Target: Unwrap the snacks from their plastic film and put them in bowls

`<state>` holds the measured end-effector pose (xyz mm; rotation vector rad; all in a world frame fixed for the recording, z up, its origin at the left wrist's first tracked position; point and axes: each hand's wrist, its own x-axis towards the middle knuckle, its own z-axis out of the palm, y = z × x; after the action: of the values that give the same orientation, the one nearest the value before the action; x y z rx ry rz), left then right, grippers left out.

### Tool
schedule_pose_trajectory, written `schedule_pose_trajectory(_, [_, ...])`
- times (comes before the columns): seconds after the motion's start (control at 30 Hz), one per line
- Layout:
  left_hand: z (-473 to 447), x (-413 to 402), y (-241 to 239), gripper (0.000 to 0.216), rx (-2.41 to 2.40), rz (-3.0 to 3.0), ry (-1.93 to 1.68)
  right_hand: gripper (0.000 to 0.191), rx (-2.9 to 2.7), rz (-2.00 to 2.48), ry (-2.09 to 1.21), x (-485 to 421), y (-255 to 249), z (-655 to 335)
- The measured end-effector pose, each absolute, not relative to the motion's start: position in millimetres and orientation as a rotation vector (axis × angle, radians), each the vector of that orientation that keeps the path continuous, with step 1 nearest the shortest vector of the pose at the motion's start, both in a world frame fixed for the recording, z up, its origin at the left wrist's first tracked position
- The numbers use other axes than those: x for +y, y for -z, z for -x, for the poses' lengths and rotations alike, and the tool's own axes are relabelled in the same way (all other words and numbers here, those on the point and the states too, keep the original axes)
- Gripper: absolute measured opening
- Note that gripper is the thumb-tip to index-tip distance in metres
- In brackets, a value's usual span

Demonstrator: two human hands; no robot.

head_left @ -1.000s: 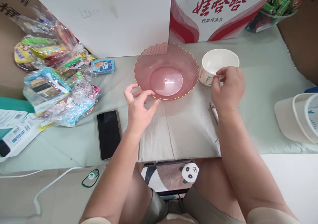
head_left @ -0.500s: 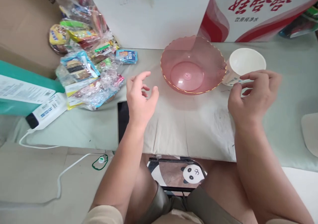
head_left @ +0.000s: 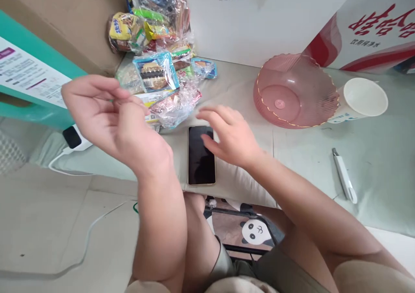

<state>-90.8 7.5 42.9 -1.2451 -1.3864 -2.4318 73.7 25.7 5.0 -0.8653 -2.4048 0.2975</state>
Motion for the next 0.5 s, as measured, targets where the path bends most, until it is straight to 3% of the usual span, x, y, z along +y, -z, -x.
schedule_pose_trajectory(0.17, [124,-3,-23,0.012,-1.655,1.417,2.197,0.059,-2.545,0.935,-0.244,50,-2,3])
schedule_pose_trajectory(0.33, [132,-5,-14,0.010,-1.767,1.408,2.215,0.048,-2.499,0.924,-0.293,58,11,3])
schedule_pose_trajectory(0.5, [122,-2,-21,0.014,-1.742,1.426,2.472,0.043,-2.352,0.758,-0.488,66,10,-39])
